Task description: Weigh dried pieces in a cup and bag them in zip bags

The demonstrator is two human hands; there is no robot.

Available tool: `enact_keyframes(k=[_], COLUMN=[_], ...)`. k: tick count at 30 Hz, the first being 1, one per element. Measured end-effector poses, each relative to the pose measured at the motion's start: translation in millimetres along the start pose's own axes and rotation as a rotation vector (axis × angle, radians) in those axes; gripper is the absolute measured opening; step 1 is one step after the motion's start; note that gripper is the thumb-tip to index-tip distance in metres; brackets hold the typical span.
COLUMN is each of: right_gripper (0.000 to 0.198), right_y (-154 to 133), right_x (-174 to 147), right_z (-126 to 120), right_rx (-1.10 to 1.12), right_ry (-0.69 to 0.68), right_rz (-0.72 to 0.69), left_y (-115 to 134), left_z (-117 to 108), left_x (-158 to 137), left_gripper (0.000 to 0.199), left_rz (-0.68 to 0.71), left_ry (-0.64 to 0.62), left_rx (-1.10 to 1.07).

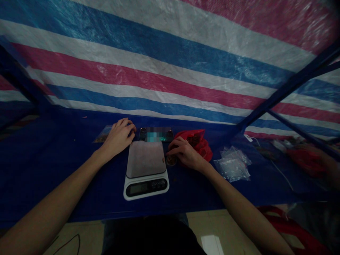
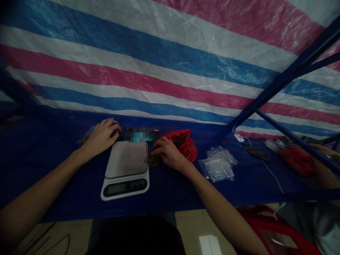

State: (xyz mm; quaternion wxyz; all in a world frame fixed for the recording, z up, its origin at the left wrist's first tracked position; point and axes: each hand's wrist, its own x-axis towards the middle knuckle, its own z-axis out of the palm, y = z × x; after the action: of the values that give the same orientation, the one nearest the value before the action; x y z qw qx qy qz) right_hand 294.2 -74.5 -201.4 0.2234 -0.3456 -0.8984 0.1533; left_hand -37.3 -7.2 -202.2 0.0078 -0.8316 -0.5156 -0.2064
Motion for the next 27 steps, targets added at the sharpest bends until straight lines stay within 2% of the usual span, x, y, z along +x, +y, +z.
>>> enact_keyframes(k=[3, 10, 15, 19, 21, 23, 27], right_gripper=[0.033, 0.015, 0.008, 0.008, 0.004, 0.001, 0.003], right_y=[2, -3, -6, -10, -14, -21, -35], right_x=[-1, 0, 1, 1, 0, -2, -8], right_z=[0, -5, -2, -6, -15, -28, -48], right_rx=[0.020, 0.035, 0.035, 0.017, 0.073, 0.168, 0.209], right_ry=[-0.014, -0.047, -0.011, 0.103, 0.230, 0.285, 0.124], right_rz=[-0.006, 0.023, 0.040, 0.018, 0.023, 0.044, 0.067], left_y=[0, -2, -1, -1, -1, -2, -3], left_z=[-1, -2, -1, -2, -2, -2, -2], left_x=[0, 0, 0, 1, 1, 0, 0], left_gripper=[0.029, 0.030, 0.030, 0.030, 0.030, 0.030, 0.030], left_rz=[-0.004, -0.006, 0.008, 0.015, 0.010, 0.011, 0.005], left_ry=[-0.009, -0.004, -0.008, -0.004, -0.002, -0.001, -0.007], left_rx=[0.028, 0.029, 0.018, 0.010, 0.009, 0.007, 0.009])
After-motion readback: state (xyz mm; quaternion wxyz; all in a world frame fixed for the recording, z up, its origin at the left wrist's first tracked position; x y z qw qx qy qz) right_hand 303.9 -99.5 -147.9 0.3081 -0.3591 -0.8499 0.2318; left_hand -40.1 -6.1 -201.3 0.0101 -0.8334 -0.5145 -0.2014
